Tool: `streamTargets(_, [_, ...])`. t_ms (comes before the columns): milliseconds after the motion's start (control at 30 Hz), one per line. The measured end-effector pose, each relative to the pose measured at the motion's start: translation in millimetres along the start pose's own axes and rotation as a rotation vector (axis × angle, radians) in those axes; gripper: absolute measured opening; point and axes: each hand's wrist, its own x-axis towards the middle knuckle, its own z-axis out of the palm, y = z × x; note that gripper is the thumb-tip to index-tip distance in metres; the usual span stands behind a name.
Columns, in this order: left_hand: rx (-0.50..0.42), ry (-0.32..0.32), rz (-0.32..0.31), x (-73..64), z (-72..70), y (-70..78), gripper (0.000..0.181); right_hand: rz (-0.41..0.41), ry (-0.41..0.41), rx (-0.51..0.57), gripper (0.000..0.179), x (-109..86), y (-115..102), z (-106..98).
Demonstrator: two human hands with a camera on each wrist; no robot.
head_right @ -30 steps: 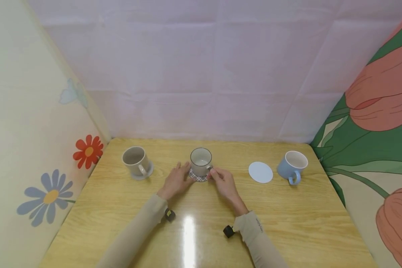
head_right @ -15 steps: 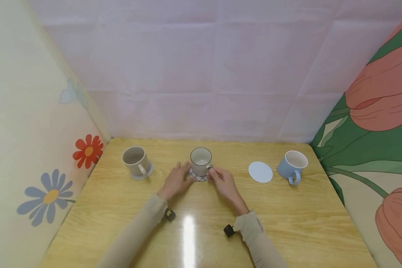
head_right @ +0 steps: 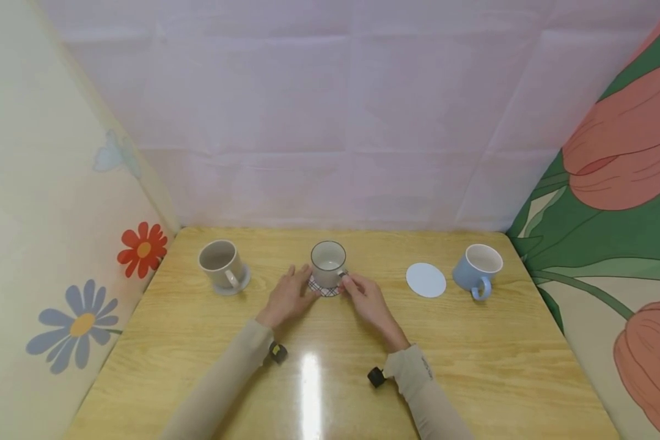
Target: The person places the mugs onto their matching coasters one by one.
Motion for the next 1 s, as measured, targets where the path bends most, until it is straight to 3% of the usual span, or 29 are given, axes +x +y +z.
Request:
streamTargets(233, [-0.013, 0.012, 0.015, -0.6, 0.5, 1.6, 0.071, 0.001, 0.003, -0.033, 0.037, -3.3, -1.6, -1.4])
streamTargets(500, [-0.009, 0.036, 0.034, 1.5, 1.4, -4.0, 0.071, -0.044, -0.073, -0.017, 0.037, -10.3, -1.8, -4.7])
streamTargets(733, [-0.044, 0.019, 0.023, -1.6, -5.7, -4.0, 0.069, -0.029, -0.115, -0.025, 0.04, -16.2, -9.7, -12.1])
streamTargets(1000, [-0.067, 0.014, 0.066, -5.7, -17.9, -2.8, 0.055, -0.032, -0.118, -0.071, 0.042, -22.7, -15.2, -18.8])
